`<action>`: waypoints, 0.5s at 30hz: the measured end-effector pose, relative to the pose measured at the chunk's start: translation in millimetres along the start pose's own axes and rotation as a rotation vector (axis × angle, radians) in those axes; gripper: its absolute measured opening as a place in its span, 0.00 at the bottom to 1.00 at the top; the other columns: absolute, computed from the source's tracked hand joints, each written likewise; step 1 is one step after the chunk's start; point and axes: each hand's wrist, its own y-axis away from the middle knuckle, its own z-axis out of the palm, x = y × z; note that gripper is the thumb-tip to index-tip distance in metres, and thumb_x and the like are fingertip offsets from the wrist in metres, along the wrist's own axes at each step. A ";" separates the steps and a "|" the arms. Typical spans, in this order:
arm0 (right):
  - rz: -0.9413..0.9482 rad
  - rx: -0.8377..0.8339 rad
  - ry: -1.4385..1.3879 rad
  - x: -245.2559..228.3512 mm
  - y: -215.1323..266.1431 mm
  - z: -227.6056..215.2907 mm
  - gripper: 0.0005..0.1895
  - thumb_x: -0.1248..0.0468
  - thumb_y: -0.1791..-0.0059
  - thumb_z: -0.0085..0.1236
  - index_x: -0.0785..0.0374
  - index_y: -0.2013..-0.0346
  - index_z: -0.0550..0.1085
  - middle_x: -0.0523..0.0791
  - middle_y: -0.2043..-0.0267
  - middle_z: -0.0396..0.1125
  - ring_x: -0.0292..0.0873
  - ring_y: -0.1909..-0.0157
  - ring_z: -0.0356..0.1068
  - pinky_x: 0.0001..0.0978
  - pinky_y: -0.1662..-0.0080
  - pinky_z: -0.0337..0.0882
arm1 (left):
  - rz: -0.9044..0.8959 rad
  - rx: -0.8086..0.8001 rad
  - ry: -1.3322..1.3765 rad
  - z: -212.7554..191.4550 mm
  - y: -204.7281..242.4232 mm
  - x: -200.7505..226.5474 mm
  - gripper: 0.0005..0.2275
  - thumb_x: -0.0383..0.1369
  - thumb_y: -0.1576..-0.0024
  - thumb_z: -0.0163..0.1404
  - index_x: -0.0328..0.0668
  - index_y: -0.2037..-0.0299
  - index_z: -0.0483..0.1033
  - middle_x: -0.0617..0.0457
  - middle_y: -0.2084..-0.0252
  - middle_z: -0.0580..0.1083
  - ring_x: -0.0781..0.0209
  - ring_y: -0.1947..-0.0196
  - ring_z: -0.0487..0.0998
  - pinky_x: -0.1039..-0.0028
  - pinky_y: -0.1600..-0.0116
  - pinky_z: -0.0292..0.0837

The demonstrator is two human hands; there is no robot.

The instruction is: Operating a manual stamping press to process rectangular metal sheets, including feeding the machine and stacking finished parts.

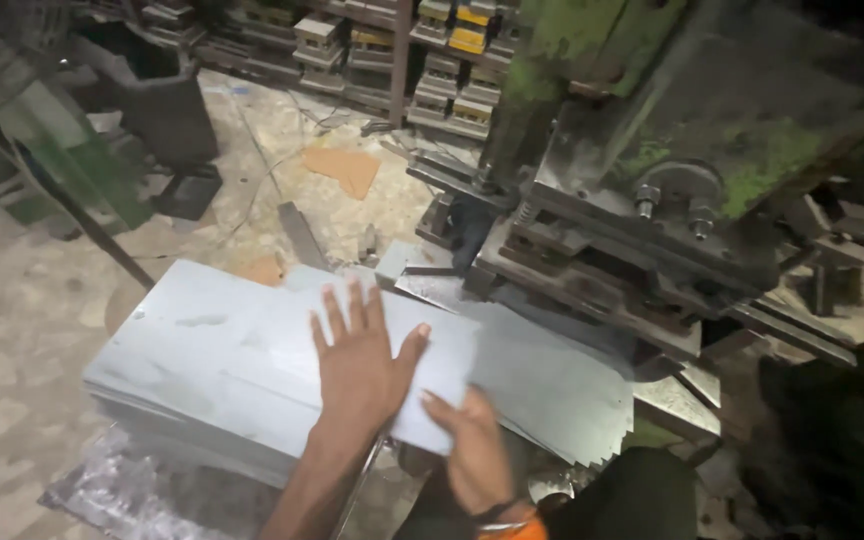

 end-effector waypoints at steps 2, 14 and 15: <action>-0.007 0.122 -0.001 -8.2 -22.1 -62.8 0.18 0.81 0.54 0.55 0.76 0.49 0.71 0.55 0.57 0.72 0.48 0.57 0.71 0.38 0.49 0.70 | 0.032 0.066 0.015 -11.6 -6.6 15.2 0.39 0.57 0.41 0.42 0.28 0.30 0.56 0.30 0.26 0.53 0.25 0.26 0.46 0.39 0.28 0.38; -0.435 -0.441 -0.572 -70.9 -13.0 -156.4 0.26 0.51 0.47 0.56 0.71 0.46 0.68 0.58 0.43 0.66 0.59 0.36 0.63 0.54 0.29 0.56 | -0.447 -0.416 1.344 26.5 -49.5 105.3 0.18 0.22 0.44 0.52 0.24 0.42 0.74 0.39 0.60 0.81 0.59 0.67 0.78 0.76 0.63 0.74; -0.495 -0.409 -0.486 -66.3 -14.9 -145.6 0.21 0.65 0.45 0.57 0.66 0.39 0.64 0.55 0.37 0.61 0.59 0.31 0.58 0.57 0.27 0.55 | -0.451 -0.404 1.383 52.3 -56.0 106.4 0.18 0.23 0.43 0.54 0.21 0.42 0.73 0.41 0.62 0.80 0.60 0.69 0.76 0.76 0.67 0.73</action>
